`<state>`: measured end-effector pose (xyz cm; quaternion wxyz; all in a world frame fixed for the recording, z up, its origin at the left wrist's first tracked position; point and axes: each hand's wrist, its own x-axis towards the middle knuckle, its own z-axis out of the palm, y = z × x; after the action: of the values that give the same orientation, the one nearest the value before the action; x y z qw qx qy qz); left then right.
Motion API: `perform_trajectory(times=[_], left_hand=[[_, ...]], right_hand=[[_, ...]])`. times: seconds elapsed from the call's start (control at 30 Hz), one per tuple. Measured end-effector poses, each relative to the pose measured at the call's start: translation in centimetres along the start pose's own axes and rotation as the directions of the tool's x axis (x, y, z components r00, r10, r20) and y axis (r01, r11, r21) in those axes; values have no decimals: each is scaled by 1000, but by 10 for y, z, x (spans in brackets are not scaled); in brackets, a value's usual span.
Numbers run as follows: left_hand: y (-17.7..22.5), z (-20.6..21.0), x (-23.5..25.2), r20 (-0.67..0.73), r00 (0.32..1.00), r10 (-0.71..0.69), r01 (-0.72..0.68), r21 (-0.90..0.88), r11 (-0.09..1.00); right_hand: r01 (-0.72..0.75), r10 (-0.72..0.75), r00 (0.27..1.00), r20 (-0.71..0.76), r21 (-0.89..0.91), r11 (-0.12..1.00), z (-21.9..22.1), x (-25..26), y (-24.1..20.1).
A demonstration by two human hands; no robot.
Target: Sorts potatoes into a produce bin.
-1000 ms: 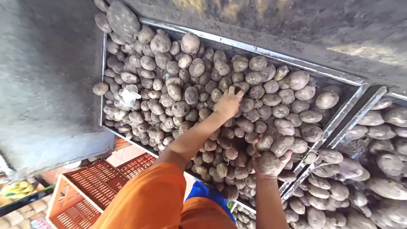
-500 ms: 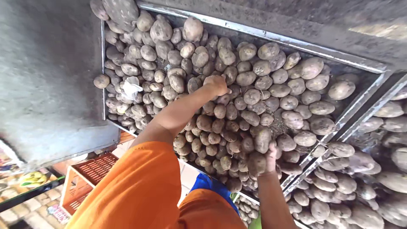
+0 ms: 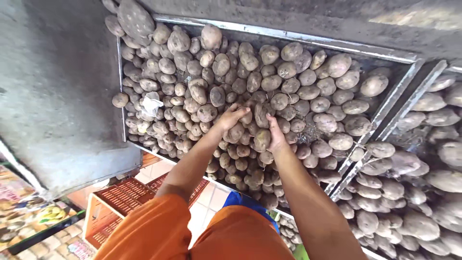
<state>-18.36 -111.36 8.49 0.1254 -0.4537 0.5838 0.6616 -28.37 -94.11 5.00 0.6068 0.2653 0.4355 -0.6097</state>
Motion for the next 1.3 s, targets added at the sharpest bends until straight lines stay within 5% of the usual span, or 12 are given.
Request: perform_trajectory(times=[0.2, 0.33, 0.5, 0.63, 0.73, 0.83, 0.93, 1.0, 1.07, 1.1, 1.2, 1.3], left_hand=[[9, 14, -55, 131, 991, -36, 54, -137, 989], [-13, 89, -115, 399, 914, -73, 53, 59, 997], [-125, 262, -194, 702, 648, -294, 11, 378, 926], [-245, 387, -278, 750, 380, -541, 62, 563, 824], [-320, 444, -326, 739, 290, -609, -66, 650, 757], [-346, 451, -330, 688, 383, -617, -193, 713, 674], [-345, 392, -291, 747, 529, -403, -432, 646, 629], [-316, 321, -257, 678, 713, -182, -479, 660, 579], [-265, 244, -221, 360, 930, 76, -345, 781, 521], [-239, 206, -204, 142, 971, 192, -223, 827, 517], [-174, 124, -144, -298, 876, 379, 55, 843, 535], [-143, 105, -89, -277, 903, 330, 137, 911, 389]], right_hand=[[82, -100, 986, 137, 134, 988, -16, -60, 29], [293, -289, 954, -73, 45, 955, -93, -160, 94], [389, -340, 920, -194, 371, 843, -260, -273, 274], [584, -470, 810, -351, 562, 586, -353, -349, 440], [695, -351, 718, -601, 597, 401, -407, -376, 535], [673, 60, 599, -799, 542, 504, -460, -382, 615], [440, 251, 442, -861, 452, 776, -474, -361, 649], [301, 116, 446, -888, 271, 914, -471, -328, 640], [294, -96, 572, -814, 94, 951, -451, -305, 607], [312, -170, 621, -765, 43, 949, -431, -298, 589], [356, -355, 676, -645, -136, 925, -368, -277, 523], [314, -543, 738, -401, -509, 802, -316, -240, 442]])
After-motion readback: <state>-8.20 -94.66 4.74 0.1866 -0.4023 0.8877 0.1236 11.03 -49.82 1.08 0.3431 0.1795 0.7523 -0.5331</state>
